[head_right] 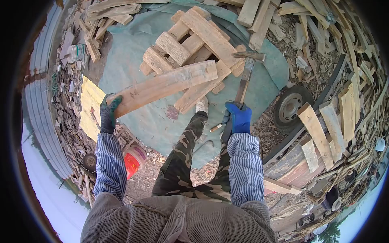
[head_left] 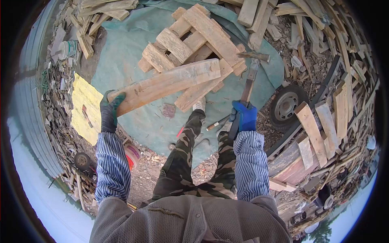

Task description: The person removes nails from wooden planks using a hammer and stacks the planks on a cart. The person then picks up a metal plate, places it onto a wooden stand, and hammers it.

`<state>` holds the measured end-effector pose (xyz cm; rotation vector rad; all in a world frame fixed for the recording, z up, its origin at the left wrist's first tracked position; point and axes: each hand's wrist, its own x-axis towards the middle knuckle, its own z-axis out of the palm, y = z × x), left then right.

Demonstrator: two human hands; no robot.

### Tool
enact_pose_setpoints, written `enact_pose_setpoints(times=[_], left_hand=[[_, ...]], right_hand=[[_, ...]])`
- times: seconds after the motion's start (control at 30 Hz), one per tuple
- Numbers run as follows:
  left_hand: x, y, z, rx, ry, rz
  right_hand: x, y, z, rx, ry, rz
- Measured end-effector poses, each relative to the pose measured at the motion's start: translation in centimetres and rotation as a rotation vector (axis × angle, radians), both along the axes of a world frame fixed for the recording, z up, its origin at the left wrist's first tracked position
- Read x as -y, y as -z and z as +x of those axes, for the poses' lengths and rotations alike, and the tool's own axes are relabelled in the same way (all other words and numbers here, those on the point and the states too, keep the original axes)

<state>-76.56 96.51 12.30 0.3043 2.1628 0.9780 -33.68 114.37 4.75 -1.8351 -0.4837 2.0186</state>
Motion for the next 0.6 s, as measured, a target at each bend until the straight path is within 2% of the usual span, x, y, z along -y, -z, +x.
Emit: enact_pose_setpoints(times=[0.1, 0.2, 0.3, 0.33, 0.43, 0.47, 0.57, 0.6], left_hand=[[-0.8, -2.4, 2.1, -0.109, 0.107, -0.014], [-1.3, -2.7, 2.6, -0.146, 0.134, 0.016], [-2.2, -3.8, 3.7, -0.184, 0.150, 0.016], [-2.2, -4.0, 3.9, -0.200, 0.153, -0.005], [-2.1, -4.3, 4.2, -0.246, 0.160, -0.007], [-2.3, -4.4, 4.4, -0.258, 0.166, -0.003], [-2.2, -4.3, 4.9, -0.299, 0.182, 0.013], [-2.2, -4.5, 4.9, -0.315, 0.191, 0.025]], right_hand=[[0.6, -1.0, -1.6, 0.043, -0.029, 0.240], [3.6, 1.6, -1.9, 0.126, -0.118, 0.294], [6.8, 10.0, 1.2, 0.530, -0.798, 0.544], [5.2, 8.0, 0.6, 0.393, -0.668, 0.302], [2.3, -0.4, -1.6, 0.216, -0.335, 0.101], [2.0, -2.7, -2.1, 0.232, -0.277, 0.177], [3.9, -2.4, -1.9, 0.215, -0.170, 0.336], [5.6, 0.9, -1.1, 0.332, -0.250, 0.436]])
